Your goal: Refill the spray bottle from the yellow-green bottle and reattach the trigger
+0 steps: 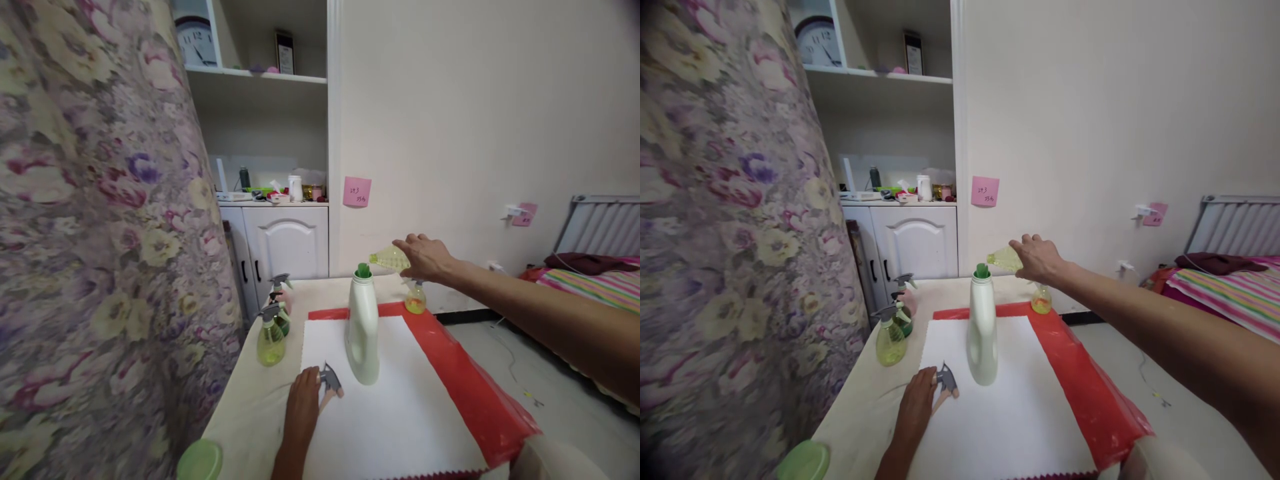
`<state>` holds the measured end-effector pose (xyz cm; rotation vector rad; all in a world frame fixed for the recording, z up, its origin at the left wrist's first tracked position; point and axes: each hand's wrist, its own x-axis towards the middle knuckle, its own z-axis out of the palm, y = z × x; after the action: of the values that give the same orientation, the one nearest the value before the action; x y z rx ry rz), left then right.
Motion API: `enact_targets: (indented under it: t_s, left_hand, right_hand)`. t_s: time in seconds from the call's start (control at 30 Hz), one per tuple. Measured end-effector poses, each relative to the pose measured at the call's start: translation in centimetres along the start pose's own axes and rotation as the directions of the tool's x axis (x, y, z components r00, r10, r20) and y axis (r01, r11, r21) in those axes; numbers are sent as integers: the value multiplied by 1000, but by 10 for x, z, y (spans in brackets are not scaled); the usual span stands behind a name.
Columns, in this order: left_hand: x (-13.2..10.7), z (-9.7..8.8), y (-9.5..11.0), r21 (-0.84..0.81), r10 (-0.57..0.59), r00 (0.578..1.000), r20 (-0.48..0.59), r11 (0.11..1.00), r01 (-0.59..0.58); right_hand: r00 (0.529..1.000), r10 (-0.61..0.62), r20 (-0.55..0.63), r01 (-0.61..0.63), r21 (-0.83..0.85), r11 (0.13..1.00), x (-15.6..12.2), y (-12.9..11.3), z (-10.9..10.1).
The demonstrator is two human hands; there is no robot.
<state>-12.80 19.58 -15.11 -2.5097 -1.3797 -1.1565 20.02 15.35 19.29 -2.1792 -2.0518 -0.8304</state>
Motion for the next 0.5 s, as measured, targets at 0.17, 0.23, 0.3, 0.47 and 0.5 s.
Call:
enact_targets:
  t_s: [0.17,0.23,0.3,0.47,0.5]
  left_hand:
    - [0,0,-1,-16,24,999,29,1000,-23]
    - [0,0,-1,-20,24,999,26,1000,-23]
    - [0,-1,-1,-24,22,999,24,999,-22]
    - [0,-4,0,-36,25,999,22,999,-24]
    - [0,-4,0,-39,26,999,22,999,-25]
  right_hand:
    - [1000,-2,-4,2,-13,1000,-1,0,-2]
    - [1000,-2,-5,2,-16,1000,-1,0,-2]
    - [1000,-2,-5,2,-19,1000,-1,0,-3]
    - [1000,-5,-5,5,-23,1000,0,-1,-3]
    - [1000,-6,-6,6,-24,1000,0,-1,-3]
